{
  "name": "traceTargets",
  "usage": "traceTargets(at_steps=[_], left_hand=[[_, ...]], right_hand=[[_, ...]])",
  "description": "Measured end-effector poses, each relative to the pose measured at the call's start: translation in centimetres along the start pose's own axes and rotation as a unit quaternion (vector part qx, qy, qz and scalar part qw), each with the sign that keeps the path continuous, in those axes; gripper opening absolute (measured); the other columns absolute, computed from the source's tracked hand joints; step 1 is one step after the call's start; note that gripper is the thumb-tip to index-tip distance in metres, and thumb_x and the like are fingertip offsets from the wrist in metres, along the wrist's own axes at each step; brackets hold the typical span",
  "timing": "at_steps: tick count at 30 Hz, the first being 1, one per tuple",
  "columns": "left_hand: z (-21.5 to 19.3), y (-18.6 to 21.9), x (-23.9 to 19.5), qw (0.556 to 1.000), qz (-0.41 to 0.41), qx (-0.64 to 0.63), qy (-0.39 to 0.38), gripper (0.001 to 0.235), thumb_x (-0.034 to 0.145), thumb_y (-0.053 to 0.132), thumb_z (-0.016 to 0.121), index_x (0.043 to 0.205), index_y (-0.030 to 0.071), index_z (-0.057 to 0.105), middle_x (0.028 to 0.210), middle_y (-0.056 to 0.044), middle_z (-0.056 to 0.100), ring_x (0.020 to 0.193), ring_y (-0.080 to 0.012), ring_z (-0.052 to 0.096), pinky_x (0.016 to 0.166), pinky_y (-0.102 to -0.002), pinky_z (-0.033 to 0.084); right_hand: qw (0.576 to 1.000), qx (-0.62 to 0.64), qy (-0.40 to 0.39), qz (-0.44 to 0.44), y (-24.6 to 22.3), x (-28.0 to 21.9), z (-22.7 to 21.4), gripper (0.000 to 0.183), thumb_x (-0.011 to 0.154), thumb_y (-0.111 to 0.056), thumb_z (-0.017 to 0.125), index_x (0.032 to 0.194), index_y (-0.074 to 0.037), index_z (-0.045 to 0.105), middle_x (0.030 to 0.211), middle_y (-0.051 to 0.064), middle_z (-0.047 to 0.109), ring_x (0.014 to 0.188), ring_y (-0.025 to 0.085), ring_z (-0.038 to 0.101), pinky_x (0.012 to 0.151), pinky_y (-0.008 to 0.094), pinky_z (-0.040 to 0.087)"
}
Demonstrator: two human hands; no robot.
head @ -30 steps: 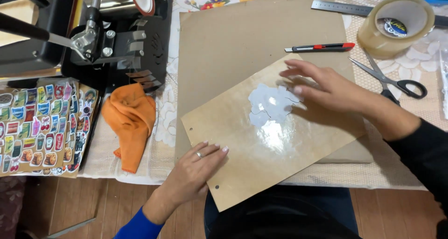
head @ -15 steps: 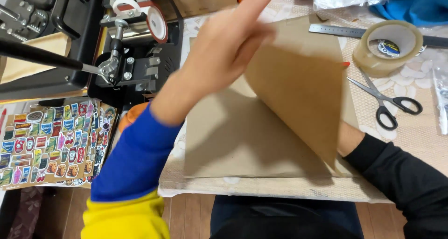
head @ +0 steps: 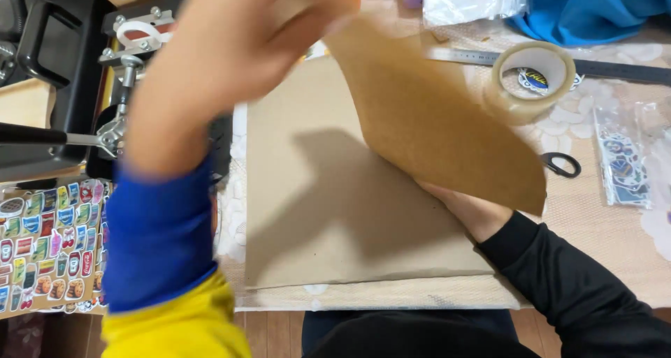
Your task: The person is cutting tape and peeling stickers to arrange them on a clear plastic board for a printing or display project.
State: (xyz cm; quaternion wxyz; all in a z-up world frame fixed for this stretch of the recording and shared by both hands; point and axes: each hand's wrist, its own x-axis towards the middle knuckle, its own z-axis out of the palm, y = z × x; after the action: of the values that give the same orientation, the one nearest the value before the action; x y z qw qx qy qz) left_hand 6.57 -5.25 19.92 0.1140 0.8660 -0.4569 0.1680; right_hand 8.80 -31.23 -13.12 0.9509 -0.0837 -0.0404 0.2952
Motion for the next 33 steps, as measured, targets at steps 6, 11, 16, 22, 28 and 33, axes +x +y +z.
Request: traceTargets(at_steps=[6, 11, 16, 22, 28, 33], left_hand=[[-2.1, 8.4, -15.0, 0.822, -0.456, -0.280, 0.193, 0.089, 0.080, 0.004, 0.059, 0.161, 0.008, 0.022, 0.115, -0.028, 0.063, 0.091, -0.0346, 0.074, 0.092, -0.040, 0.059], [2.9, 5.3, -27.7, 0.906, -0.216, -0.292, 0.214, 0.094, 0.091, 0.035, 0.057, 0.165, 0.005, 0.007, 0.101, -0.013, 0.073, 0.117, -0.0348, 0.069, 0.121, -0.054, 0.048], [4.8, 7.7, -23.4, 0.694, -0.638, -0.330, 0.054, 0.052, 0.101, 0.042, 0.036, 0.132, 0.008, 0.059, 0.118, -0.004, 0.078, 0.136, -0.0105, 0.056, 0.128, -0.026, 0.026], [12.0, 7.9, -29.5, 0.964, -0.207, -0.148, 0.079, 0.052, 0.102, 0.012, 0.056, 0.150, 0.006, 0.037, 0.115, -0.007, 0.076, 0.122, -0.0300, 0.069, 0.113, -0.054, 0.046], [14.1, 5.0, -27.8, 0.980, -0.152, -0.129, -0.026, 0.077, 0.089, -0.016, 0.054, 0.155, 0.007, 0.023, 0.117, -0.015, 0.073, 0.120, -0.0348, 0.065, 0.115, -0.057, 0.041], [15.0, 3.3, -26.6, 0.982, -0.141, -0.096, -0.078, 0.110, 0.061, -0.036, 0.050, 0.157, 0.008, 0.017, 0.130, -0.019, 0.066, 0.121, -0.0376, 0.061, 0.118, -0.054, 0.037]], right_hand=[[0.992, 0.036, 0.108, -0.054, 0.4, -0.1, 7.7, 0.081, 0.075, -0.064, 0.065, 0.125, -0.001, 0.061, 0.137, 0.030, 0.055, 0.134, 0.047, 0.048, 0.114, 0.068, 0.032], [0.992, -0.039, 0.082, -0.089, -0.8, -0.7, 9.3, 0.081, 0.069, -0.052, 0.079, 0.126, 0.001, 0.061, 0.136, 0.025, 0.057, 0.135, 0.045, 0.050, 0.109, 0.066, 0.041], [0.979, -0.123, 0.098, -0.126, -2.2, -1.7, 11.8, 0.076, 0.067, -0.056, 0.077, 0.121, -0.004, 0.065, 0.139, 0.021, 0.058, 0.135, 0.037, 0.054, 0.111, 0.059, 0.043], [0.975, -0.150, 0.097, -0.131, -3.0, -3.8, 13.3, 0.083, 0.065, -0.049, 0.083, 0.131, -0.004, 0.061, 0.151, 0.018, 0.052, 0.145, 0.035, 0.049, 0.114, 0.062, 0.043], [0.996, -0.067, 0.023, -0.050, 1.2, -4.1, 13.6, 0.066, 0.081, -0.044, 0.079, 0.126, 0.001, 0.060, 0.136, 0.024, 0.054, 0.129, 0.037, 0.052, 0.110, 0.052, 0.046], [0.999, 0.042, 0.026, 0.021, 3.6, -3.1, 11.0, 0.078, 0.087, -0.036, 0.077, 0.146, 0.000, 0.039, 0.148, 0.032, 0.042, 0.139, 0.047, 0.040, 0.117, 0.062, 0.025]])
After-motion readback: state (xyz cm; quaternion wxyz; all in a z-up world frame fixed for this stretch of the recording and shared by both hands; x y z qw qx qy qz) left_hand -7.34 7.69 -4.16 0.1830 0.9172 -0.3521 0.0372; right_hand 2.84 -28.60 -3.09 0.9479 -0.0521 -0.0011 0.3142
